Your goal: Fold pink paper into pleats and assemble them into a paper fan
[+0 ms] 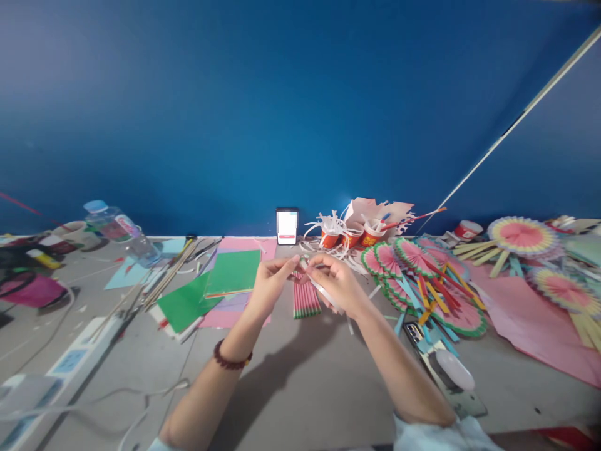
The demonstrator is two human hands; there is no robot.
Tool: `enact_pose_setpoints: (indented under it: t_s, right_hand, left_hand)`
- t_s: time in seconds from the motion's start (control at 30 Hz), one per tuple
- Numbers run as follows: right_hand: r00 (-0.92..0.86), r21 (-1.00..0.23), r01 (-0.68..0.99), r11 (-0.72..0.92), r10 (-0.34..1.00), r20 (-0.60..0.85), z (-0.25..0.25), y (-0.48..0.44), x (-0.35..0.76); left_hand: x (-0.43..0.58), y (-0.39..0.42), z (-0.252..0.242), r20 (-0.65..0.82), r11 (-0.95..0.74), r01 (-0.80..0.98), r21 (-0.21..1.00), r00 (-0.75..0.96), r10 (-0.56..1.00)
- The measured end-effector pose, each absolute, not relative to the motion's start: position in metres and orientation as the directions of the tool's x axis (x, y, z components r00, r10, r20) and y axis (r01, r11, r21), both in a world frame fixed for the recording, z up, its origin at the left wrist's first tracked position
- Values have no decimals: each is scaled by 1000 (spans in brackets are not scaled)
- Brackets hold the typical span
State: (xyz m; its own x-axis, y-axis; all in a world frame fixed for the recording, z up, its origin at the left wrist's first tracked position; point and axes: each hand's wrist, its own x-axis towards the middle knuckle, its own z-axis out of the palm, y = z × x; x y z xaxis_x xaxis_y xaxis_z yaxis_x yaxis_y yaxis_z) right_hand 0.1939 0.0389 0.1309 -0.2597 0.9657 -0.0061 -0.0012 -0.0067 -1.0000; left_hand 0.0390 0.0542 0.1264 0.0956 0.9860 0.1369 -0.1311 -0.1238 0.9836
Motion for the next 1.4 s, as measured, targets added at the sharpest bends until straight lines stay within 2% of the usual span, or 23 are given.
enact_pose_setpoints:
  t_s: [0.17,0.8,1.07,1.4]
  right_hand:
    - [-229,-1000,18,-18,973,-21,132,38,193]
    - [-204,-1000,7,-24,979,-24,133,39,192]
    - [-197,-998,48,-43,979,-51,130,40,191]
    - [-220,-991,-32,-128,968,-118,132,37,186]
  left_hand:
    - [40,52,128,147,-141,-68,988,88,985]
    - [41,51,125,224,-222,-30,975,131,966]
    - [41,54,121,227,-226,-22,974,55,972]
    - [41,58,116,220,-221,-35,975,-13,975]
